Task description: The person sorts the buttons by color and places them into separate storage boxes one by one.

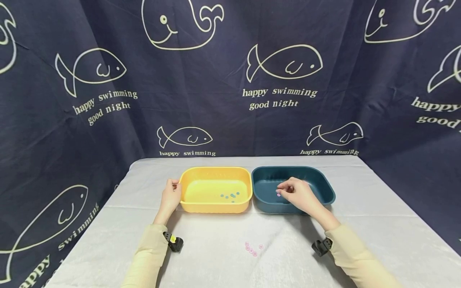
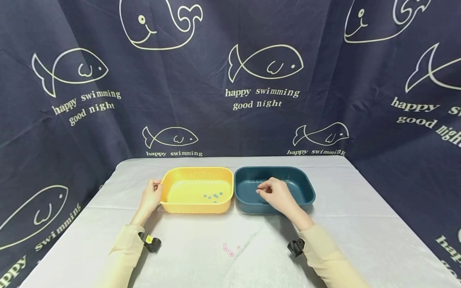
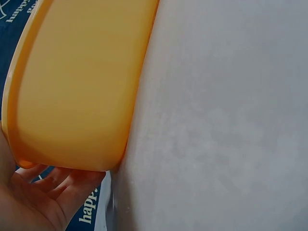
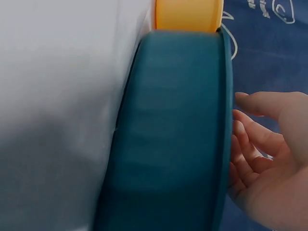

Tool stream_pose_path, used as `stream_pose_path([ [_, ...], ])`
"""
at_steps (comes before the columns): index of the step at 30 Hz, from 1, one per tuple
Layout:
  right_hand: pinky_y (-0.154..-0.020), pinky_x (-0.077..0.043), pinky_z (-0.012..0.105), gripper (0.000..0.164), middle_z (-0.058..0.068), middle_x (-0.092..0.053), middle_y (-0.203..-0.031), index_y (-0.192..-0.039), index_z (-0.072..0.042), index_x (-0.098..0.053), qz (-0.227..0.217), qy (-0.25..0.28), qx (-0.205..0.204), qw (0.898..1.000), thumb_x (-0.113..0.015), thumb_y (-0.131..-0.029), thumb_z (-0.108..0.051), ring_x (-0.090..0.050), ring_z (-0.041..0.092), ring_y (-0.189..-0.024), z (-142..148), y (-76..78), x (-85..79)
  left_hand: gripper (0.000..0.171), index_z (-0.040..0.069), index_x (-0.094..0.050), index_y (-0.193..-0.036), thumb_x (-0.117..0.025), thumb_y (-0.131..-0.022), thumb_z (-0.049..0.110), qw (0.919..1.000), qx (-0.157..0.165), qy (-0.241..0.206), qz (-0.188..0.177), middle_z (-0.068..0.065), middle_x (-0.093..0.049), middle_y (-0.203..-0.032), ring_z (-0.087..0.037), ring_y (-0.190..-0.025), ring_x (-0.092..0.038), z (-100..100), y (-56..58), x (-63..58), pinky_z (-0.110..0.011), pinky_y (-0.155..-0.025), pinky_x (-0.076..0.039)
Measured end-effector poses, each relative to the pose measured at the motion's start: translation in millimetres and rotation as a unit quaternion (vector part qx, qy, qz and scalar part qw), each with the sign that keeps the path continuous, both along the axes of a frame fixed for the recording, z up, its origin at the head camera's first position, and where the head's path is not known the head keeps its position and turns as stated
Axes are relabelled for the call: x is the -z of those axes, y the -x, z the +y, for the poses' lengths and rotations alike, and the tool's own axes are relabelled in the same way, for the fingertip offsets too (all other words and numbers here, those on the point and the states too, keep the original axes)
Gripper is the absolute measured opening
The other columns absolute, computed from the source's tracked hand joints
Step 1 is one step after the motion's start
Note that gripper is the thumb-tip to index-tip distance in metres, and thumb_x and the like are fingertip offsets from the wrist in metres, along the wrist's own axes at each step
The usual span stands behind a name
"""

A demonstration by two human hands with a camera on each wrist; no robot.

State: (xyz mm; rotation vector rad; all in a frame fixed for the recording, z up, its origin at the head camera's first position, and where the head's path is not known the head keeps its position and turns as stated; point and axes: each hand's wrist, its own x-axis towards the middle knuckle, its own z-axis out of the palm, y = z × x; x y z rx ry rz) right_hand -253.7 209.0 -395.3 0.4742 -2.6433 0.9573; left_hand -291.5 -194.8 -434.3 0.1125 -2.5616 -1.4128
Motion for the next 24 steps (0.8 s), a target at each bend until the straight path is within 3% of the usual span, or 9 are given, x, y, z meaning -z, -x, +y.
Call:
stream_pose_path([
  [16, -0.059, -0.046, 0.020, 0.014, -0.009, -0.056, -0.070, -0.087, -0.008, -0.073, 0.045, 0.003, -0.047, 0.998, -0.076, -0.077, -0.017, -0.051, 0.002, -0.065, -18.2, -20.2, -5.2, 0.030, -0.004, -0.041, -0.121, -0.035, -0.097, 0.012, 1.0000, -0.001, -0.006, -0.003, -0.034, -0.050, -0.124, -0.044, -0.116, -0.050, 1.0, 0.1, -1.2, -0.052, -0.095, -0.044],
  [24, -0.060, -0.049, 0.027, 0.012, -0.010, -0.056, -0.072, -0.086, -0.009, -0.073, 0.058, 0.009, -0.088, 0.994, -0.077, -0.076, -0.015, -0.052, 0.004, -0.066, -23.3, -25.0, -1.0, 0.030, -0.004, -0.041, -0.122, -0.035, -0.097, 0.012, 1.0000, 0.000, -0.008, -0.006, -0.034, -0.049, -0.124, -0.045, -0.116, -0.050, 1.2, -0.1, -1.9, -0.052, -0.095, -0.044],
])
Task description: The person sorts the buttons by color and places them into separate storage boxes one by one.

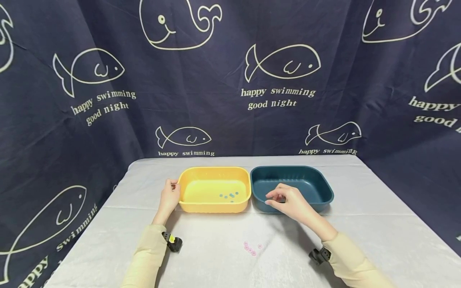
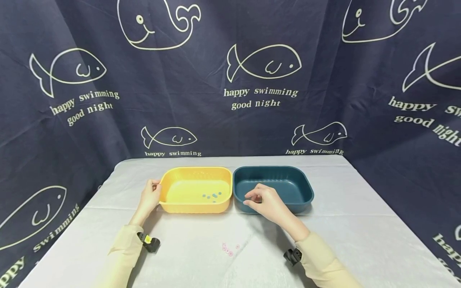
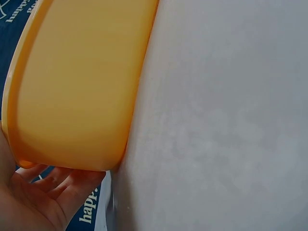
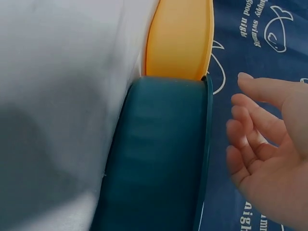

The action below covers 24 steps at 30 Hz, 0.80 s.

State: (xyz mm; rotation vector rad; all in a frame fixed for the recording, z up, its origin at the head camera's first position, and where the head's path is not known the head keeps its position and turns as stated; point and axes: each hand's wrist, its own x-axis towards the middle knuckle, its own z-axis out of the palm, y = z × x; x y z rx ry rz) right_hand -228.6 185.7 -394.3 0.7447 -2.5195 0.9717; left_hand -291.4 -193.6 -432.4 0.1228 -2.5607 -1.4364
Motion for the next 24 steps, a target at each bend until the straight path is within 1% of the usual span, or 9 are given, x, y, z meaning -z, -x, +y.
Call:
stream_pose_path([
  [6, -0.059, -0.049, 0.026, 0.014, -0.012, -0.056, -0.073, -0.087, -0.009, -0.074, 0.011, 0.003, -0.033, 0.999, -0.077, -0.075, -0.014, -0.052, 0.002, -0.067, -3.2, -6.7, -0.6, 0.030, -0.004, -0.041, -0.121, -0.035, -0.097, 0.013, 1.0000, -0.001, 0.003, 0.002, -0.034, -0.050, -0.123, -0.044, -0.114, -0.051, -0.2, 0.1, 0.0, -0.052, -0.094, -0.044],
  [10, -0.058, -0.049, 0.026, 0.016, -0.013, -0.056, -0.075, -0.089, -0.009, -0.074, 0.003, -0.002, -0.050, 0.999, -0.077, -0.075, -0.015, -0.052, 0.003, -0.068, -6.2, -11.9, -0.3, 0.030, -0.004, -0.041, -0.121, -0.034, -0.097, 0.013, 1.0000, 0.000, 0.008, 0.002, -0.034, -0.050, -0.124, -0.045, -0.114, -0.051, -0.2, -0.7, 0.1, -0.052, -0.093, -0.045],
  [15, -0.058, -0.049, 0.027, 0.014, -0.011, -0.056, -0.075, -0.089, -0.012, -0.073, -0.007, -0.009, -0.073, 0.997, -0.076, -0.076, -0.016, -0.054, 0.005, -0.069, -10.3, -15.7, 2.2, 0.030, -0.004, -0.040, -0.121, -0.034, -0.097, 0.013, 1.0000, -0.003, 0.006, -0.001, -0.034, -0.049, -0.125, -0.045, -0.115, -0.050, 0.4, -1.4, -0.8, -0.053, -0.094, -0.044],
  [17, -0.063, -0.049, 0.029, 0.013, -0.010, -0.056, -0.074, -0.089, -0.014, -0.072, -0.006, -0.016, -0.080, 0.997, -0.076, -0.077, -0.016, -0.054, 0.005, -0.069, -12.1, -17.4, 3.1, 0.030, -0.004, -0.040, -0.121, -0.034, -0.097, 0.014, 1.0000, -0.004, 0.005, -0.002, -0.034, -0.049, -0.125, -0.045, -0.116, -0.050, 0.6, -1.5, -1.2, -0.053, -0.095, -0.043],
  [19, -0.077, -0.051, 0.034, 0.012, -0.009, -0.055, -0.073, -0.088, -0.015, -0.073, -0.009, -0.022, -0.082, 0.996, -0.076, -0.077, -0.017, -0.053, 0.005, -0.067, -13.7, -19.6, 3.7, 0.030, -0.004, -0.040, -0.121, -0.034, -0.097, 0.014, 1.0000, -0.004, 0.006, -0.003, -0.034, -0.049, -0.125, -0.045, -0.116, -0.050, 0.8, -1.7, -1.4, -0.053, -0.095, -0.044],
  [21, -0.078, -0.050, 0.035, 0.012, -0.010, -0.054, -0.073, -0.088, -0.014, -0.073, -0.020, -0.027, -0.081, 0.996, -0.076, -0.077, -0.018, -0.052, 0.004, -0.067, -14.9, -22.3, 4.4, 0.031, -0.004, -0.040, -0.121, -0.034, -0.097, 0.014, 1.0000, -0.003, 0.006, -0.004, -0.034, -0.049, -0.125, -0.044, -0.116, -0.050, 0.9, -1.8, -1.6, -0.052, -0.095, -0.044],
  [23, -0.077, -0.050, 0.033, 0.014, -0.011, -0.054, -0.073, -0.089, -0.012, -0.073, -0.039, -0.030, -0.082, 0.995, -0.076, -0.077, -0.019, -0.052, 0.004, -0.068, -15.8, -24.8, 5.3, 0.030, -0.004, -0.040, -0.121, -0.033, -0.097, 0.013, 1.0000, -0.002, 0.007, -0.004, -0.034, -0.049, -0.125, -0.044, -0.115, -0.050, 0.9, -1.8, -1.7, -0.052, -0.094, -0.044],
  [24, -0.074, -0.052, 0.032, 0.015, -0.011, -0.054, -0.074, -0.089, -0.011, -0.073, -0.050, -0.029, -0.084, 0.995, -0.076, -0.077, -0.019, -0.052, 0.005, -0.069, -16.1, -26.0, 5.7, 0.030, -0.004, -0.039, -0.121, -0.033, -0.097, 0.013, 1.0000, -0.002, 0.007, -0.004, -0.034, -0.049, -0.125, -0.044, -0.115, -0.050, 0.9, -1.8, -1.7, -0.052, -0.094, -0.044],
])
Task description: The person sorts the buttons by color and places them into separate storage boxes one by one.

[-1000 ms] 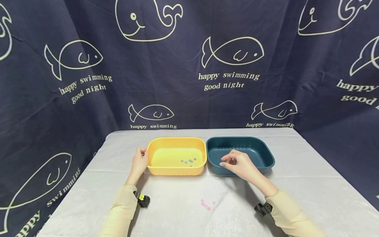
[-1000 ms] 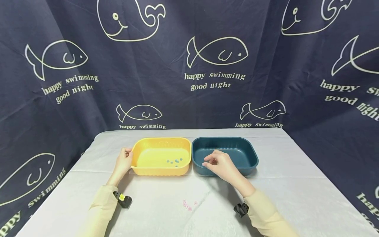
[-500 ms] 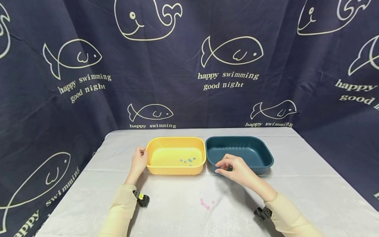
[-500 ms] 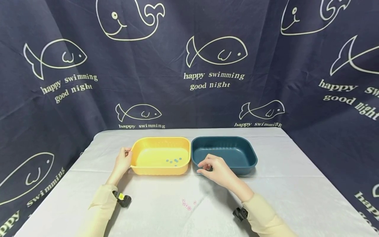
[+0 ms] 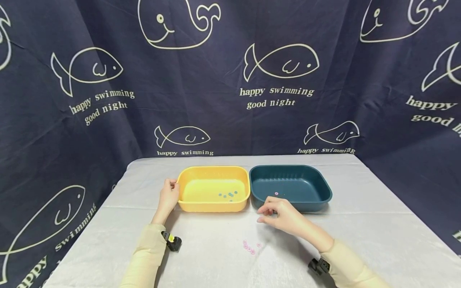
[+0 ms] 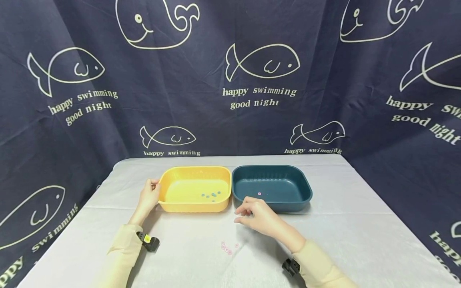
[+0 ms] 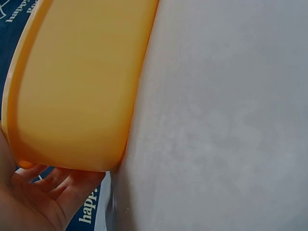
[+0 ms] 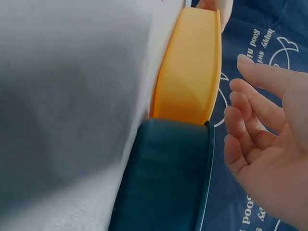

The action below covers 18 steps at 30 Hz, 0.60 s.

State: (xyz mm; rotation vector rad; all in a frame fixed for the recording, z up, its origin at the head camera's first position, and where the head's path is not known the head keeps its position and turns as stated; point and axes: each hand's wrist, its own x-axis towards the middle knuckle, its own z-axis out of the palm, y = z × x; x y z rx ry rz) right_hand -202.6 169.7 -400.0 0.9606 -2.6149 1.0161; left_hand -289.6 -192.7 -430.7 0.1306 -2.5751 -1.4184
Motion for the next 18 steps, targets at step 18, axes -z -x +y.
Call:
stream_pose_path([
  [18, -0.066, -0.049, 0.020, 0.012, -0.006, -0.057, -0.076, -0.087, -0.007, -0.072, -0.045, -0.051, -0.067, 0.995, -0.074, -0.079, -0.017, -0.055, 0.003, -0.070, -6.9, -13.9, 10.8, 0.031, -0.004, -0.040, -0.123, -0.033, -0.098, 0.013, 1.0000, 0.001, -0.002, -0.003, -0.034, -0.048, -0.127, -0.045, -0.118, -0.048, -0.7, 1.0, 1.6, -0.053, -0.096, -0.043],
])
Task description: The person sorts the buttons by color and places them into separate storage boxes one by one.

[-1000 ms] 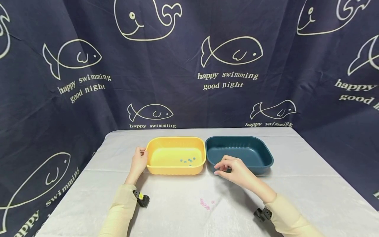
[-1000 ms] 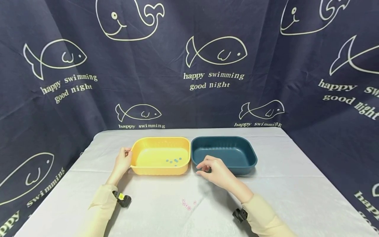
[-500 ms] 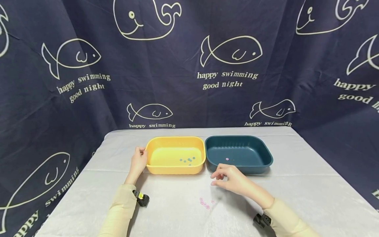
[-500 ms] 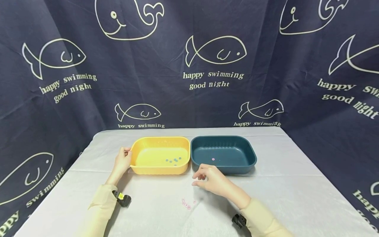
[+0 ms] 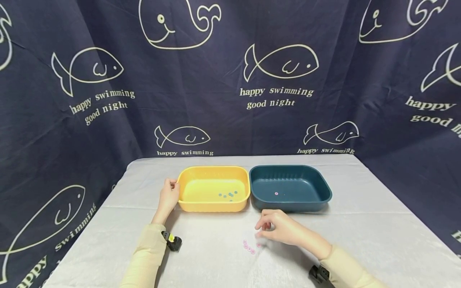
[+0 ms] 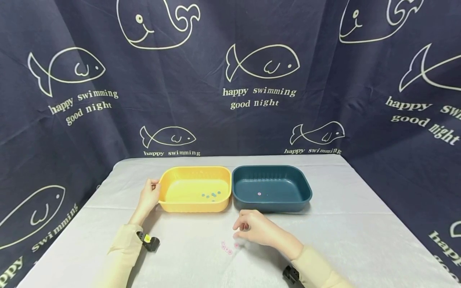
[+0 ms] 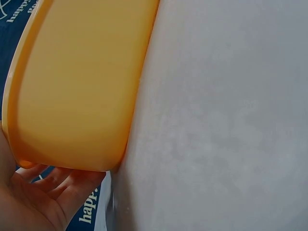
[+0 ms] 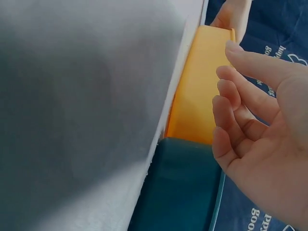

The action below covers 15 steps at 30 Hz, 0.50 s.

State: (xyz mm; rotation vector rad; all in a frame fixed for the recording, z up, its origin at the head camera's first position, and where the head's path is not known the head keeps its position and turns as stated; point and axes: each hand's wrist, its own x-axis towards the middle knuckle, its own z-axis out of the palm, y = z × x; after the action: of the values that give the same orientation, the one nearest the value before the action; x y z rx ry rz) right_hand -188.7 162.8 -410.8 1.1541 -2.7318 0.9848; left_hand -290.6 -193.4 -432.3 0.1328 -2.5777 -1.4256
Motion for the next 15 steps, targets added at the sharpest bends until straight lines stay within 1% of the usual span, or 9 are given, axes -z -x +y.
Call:
stream_pose_path([
  [8, -0.066, -0.049, 0.018, 0.015, -0.006, -0.057, -0.077, -0.088, -0.006, -0.072, -0.042, -0.015, 0.001, 0.999, -0.073, -0.079, -0.018, -0.052, -0.002, -0.070, -1.0, -4.8, 4.2, 0.031, -0.004, -0.039, -0.123, -0.033, -0.098, 0.013, 1.0000, 0.000, 0.002, 0.002, -0.034, -0.048, -0.126, -0.045, -0.117, -0.049, -0.1, 0.0, 0.2, -0.053, -0.096, -0.043],
  [13, -0.065, -0.048, 0.017, 0.014, -0.006, -0.056, -0.077, -0.087, -0.007, -0.073, -0.050, -0.018, -0.002, 0.999, -0.074, -0.077, -0.017, -0.051, -0.003, -0.069, -1.5, -6.3, 4.8, 0.031, -0.004, -0.039, -0.122, -0.033, -0.098, 0.014, 1.0000, 0.001, 0.003, 0.002, -0.034, -0.048, -0.127, -0.045, -0.118, -0.048, -0.3, -0.1, 0.4, -0.053, -0.097, -0.042],
  [15, -0.064, -0.047, 0.017, 0.013, -0.006, -0.055, -0.076, -0.086, -0.008, -0.073, -0.045, -0.023, -0.004, 0.999, -0.074, -0.077, -0.017, -0.051, -0.001, -0.069, -1.8, -6.7, 4.4, 0.031, -0.004, -0.040, -0.122, -0.033, -0.098, 0.014, 1.0000, 0.001, 0.003, 0.003, -0.034, -0.048, -0.127, -0.045, -0.118, -0.048, -0.4, -0.2, -0.3, -0.053, -0.097, -0.042],
])
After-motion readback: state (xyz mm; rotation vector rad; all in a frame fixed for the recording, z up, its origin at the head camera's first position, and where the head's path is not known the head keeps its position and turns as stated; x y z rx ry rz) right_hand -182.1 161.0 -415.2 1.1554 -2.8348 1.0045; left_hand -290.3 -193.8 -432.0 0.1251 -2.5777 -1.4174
